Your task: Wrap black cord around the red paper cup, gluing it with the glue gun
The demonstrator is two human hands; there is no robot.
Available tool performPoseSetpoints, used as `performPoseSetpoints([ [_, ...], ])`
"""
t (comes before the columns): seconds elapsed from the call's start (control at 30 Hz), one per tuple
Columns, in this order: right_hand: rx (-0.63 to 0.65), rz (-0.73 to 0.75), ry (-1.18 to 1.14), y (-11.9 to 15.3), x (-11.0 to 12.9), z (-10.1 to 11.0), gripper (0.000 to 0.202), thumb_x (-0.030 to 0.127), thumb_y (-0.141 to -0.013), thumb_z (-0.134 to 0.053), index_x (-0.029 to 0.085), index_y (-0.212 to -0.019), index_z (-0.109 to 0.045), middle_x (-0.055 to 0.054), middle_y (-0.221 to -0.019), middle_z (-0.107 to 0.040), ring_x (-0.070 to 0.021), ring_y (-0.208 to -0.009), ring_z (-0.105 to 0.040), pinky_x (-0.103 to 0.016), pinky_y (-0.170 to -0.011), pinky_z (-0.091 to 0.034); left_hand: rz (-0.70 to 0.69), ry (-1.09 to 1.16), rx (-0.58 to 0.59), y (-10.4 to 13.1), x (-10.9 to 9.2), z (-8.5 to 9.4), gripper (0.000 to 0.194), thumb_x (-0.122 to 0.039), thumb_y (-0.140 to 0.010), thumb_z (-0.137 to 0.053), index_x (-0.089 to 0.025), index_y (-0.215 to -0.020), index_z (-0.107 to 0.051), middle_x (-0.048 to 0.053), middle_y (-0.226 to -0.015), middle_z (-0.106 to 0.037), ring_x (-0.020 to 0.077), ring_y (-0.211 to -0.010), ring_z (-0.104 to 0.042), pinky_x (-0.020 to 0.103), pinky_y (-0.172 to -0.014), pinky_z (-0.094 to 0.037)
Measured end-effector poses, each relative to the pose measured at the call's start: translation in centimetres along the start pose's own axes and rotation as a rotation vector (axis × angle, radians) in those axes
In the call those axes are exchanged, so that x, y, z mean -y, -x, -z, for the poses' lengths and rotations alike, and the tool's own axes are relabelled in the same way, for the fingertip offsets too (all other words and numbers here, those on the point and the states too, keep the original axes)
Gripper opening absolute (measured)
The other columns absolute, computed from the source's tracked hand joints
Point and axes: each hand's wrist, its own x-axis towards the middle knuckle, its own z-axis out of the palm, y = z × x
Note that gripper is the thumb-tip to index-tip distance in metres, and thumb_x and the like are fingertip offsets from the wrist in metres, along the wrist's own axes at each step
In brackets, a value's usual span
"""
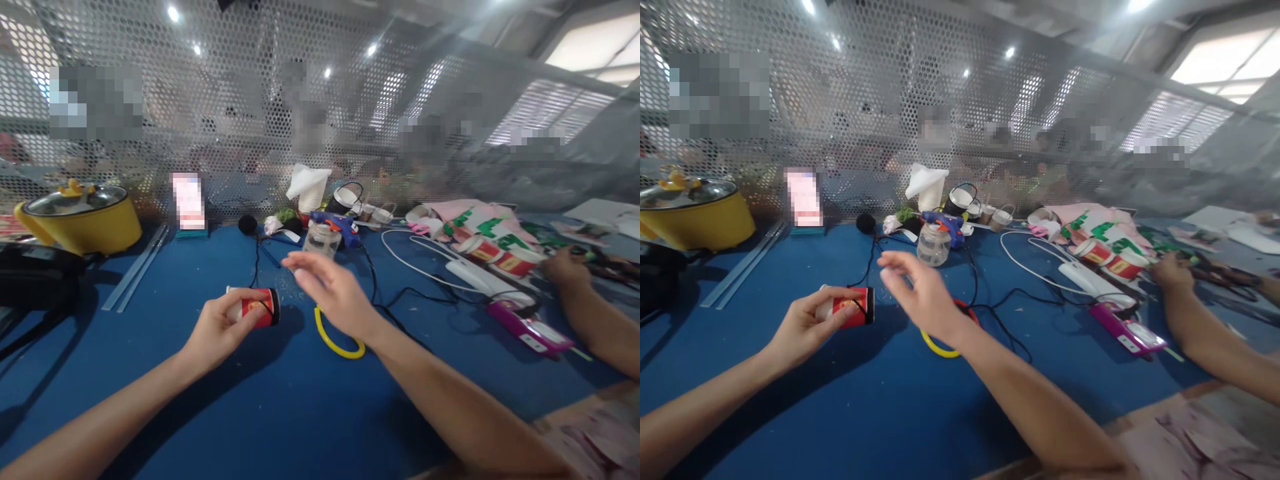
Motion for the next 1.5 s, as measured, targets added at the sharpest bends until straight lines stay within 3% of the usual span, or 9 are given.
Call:
performPoseSetpoints([
  [0.13, -0.494, -0.053, 0.352, -3.3, -1.5, 5.2, 0.016, 0.031, -0.075, -0.053, 0.016, -0.078, -0.054, -0.005, -0.078, -0.062, -0.0155, -0.072, -0.058, -0.031, -0.072, -0.045, -0.007, -0.043, -0.064, -0.1, -0.2, 0.0, 0.022, -0.033, -0.074, -0.052, -0.015, -0.081, -0.063, 0.003, -0.072, -0.067, 0.0121, -0.058, -0.058, 0.019, -0.052, -0.045],
  [0.2, -0.593, -0.224, 0.387, -5.0, -3.0, 7.4, 0.019, 0.034, -0.071, -0.058, 0.016, -0.069, -0.052, -0.004, -0.071, -0.059, -0.0168, -0.072, -0.057, -0.031, -0.072, -0.045, -0.028, -0.094, -0.094, 0.0, -0.1, 0.1, 0.021, -0.033, -0.074, -0.051, -0.015, -0.077, -0.063, 0.002, -0.068, -0.066, 0.0118, -0.056, -0.057, 0.019, -0.050, -0.044],
  [0.3, -0.315, -0.630, 0.080, -6.6, -5.4, 8.9, 0.031, 0.040, -0.072, -0.055, 0.017, -0.053, -0.047, -0.002, -0.051, -0.054, -0.0167, -0.062, -0.058, -0.029, -0.062, -0.048, -0.059, -0.151, -0.099, 0.0, 0.3, 0.2, 0.021, -0.033, -0.074, -0.050, -0.016, -0.075, -0.064, 0.001, -0.065, -0.065, 0.0113, -0.053, -0.055, 0.019, -0.049, -0.043],
  [0.43, -0.167, -0.763, -0.109, -7.2, -7.0, 8.3, 0.027, 0.035, -0.079, -0.049, 0.015, -0.060, -0.051, -0.003, -0.046, -0.057, -0.0133, -0.044, -0.055, -0.028, -0.045, -0.049, -0.067, -0.204, -0.080, 0.0, 0.9, 0.1, 0.021, -0.033, -0.075, -0.050, -0.017, -0.076, -0.064, 0.000, -0.064, -0.065, 0.0106, -0.051, -0.055, 0.019, -0.047, -0.042],
  [0.57, -0.209, -0.730, -0.216, -7.2, -7.5, 7.3, 0.016, 0.022, -0.078, -0.050, 0.013, -0.064, -0.053, 0.000, -0.046, -0.055, -0.0095, -0.039, -0.052, -0.021, -0.038, -0.045, -0.071, -0.233, -0.081, -0.1, 1.2, 0.3, 0.021, -0.033, -0.075, -0.048, -0.018, -0.078, -0.064, 0.001, -0.068, -0.066, 0.0122, -0.056, -0.057, 0.020, -0.051, -0.044],
  [0.8, -0.322, -0.476, -0.276, -6.0, -5.5, 6.2, 0.019, 0.026, -0.071, -0.054, 0.015, -0.056, -0.050, 0.004, -0.045, -0.052, -0.0065, -0.042, -0.050, -0.016, -0.042, -0.042, -0.034, -0.275, -0.077, -0.2, 1.0, 0.4, 0.022, -0.033, -0.075, -0.047, -0.017, -0.082, -0.062, 0.002, -0.074, -0.066, 0.0130, -0.060, -0.058, 0.021, -0.054, -0.044],
  [1.1, 0.235, -0.487, -0.138, 1.1, 0.3, 2.9, 0.010, 0.021, -0.072, -0.049, 0.013, -0.074, -0.054, 0.006, -0.041, -0.048, -0.0065, -0.036, -0.044, -0.018, -0.040, -0.038, 0.067, -0.241, -0.056, -0.1, 1.4, 0.2, 0.023, -0.034, -0.074, -0.048, -0.016, -0.081, -0.060, 0.002, -0.067, -0.063, 0.0124, -0.056, -0.054, 0.020, -0.046, -0.039],
  [1.37, 0.377, -0.633, 0.051, 2.7, 1.3, 1.5, 0.017, 0.032, -0.074, -0.049, 0.017, -0.079, -0.053, 0.006, -0.042, -0.046, -0.0074, -0.035, -0.043, -0.018, -0.037, -0.039, 0.228, -0.208, 0.009, -0.9, 0.7, 0.4, 0.023, -0.035, -0.073, -0.049, -0.016, -0.079, -0.060, 0.000, -0.060, -0.060, 0.0102, -0.047, -0.049, 0.019, -0.042, -0.035],
  [1.5, 0.366, -0.640, 0.165, 3.0, 1.2, 1.1, 0.015, 0.031, -0.073, -0.049, 0.018, -0.066, -0.050, 0.005, -0.040, -0.046, -0.0080, -0.034, -0.045, -0.018, -0.034, -0.038, 0.278, -0.151, 0.000, -1.2, 0.5, 0.4, 0.022, -0.035, -0.071, -0.051, -0.015, -0.075, -0.059, -0.001, -0.054, -0.058, 0.0092, -0.043, -0.046, 0.018, -0.038, -0.032],
])
